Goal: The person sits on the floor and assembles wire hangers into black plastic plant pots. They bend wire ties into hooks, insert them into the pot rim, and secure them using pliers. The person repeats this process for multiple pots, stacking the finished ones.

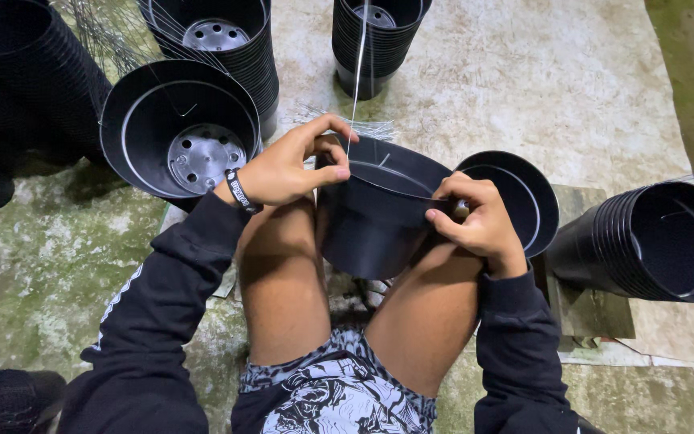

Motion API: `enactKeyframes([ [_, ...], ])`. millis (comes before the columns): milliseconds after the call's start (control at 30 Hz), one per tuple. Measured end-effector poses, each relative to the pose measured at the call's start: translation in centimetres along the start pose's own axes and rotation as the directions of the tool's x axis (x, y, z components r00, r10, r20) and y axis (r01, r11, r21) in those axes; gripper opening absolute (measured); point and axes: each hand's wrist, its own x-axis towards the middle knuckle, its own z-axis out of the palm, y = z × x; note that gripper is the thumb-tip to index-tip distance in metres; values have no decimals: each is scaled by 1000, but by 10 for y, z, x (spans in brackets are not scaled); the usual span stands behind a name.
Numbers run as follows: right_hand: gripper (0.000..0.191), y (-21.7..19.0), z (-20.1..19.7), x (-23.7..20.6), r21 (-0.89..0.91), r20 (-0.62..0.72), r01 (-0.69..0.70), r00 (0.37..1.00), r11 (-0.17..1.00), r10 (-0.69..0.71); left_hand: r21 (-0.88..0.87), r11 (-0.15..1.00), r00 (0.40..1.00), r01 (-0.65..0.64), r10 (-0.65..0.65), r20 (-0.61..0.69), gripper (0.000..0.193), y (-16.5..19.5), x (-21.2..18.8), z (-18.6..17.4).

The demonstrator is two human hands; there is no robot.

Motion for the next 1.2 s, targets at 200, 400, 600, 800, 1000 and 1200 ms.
enactKeyframes([
  [200, 18, -8, 4, 6, -77, 5, 37, 999, 996, -37, 158, 986, 996, -60, 70, -62, 40, -1, -5, 10],
  [400, 26, -51, 14, 19, -330, -48, 186, 976, 926, -213, 195, 980, 980, -29, 67, -188, 43, 6, -14, 22],
  [600, 28, -97, 52, 27, -566, -46, 176, 968, 805, -245, 372, 922, 957, -102, 194, -217, 46, 12, -19, 31],
  [800, 19, -93, 47, 41, -374, 117, 240, 970, 896, -211, 413, 900, 934, -142, 260, -246, 47, 11, -25, 43],
  [1000, 17, -82, 44, 35, -328, 191, 326, 942, 887, -276, 605, 764, 904, -223, 395, -165, 50, 6, -34, 52],
  [1200, 19, -79, 53, 21, -322, 122, 332, 943, 887, -309, 681, 684, 899, -262, 429, -85, 49, 5, -40, 55],
])
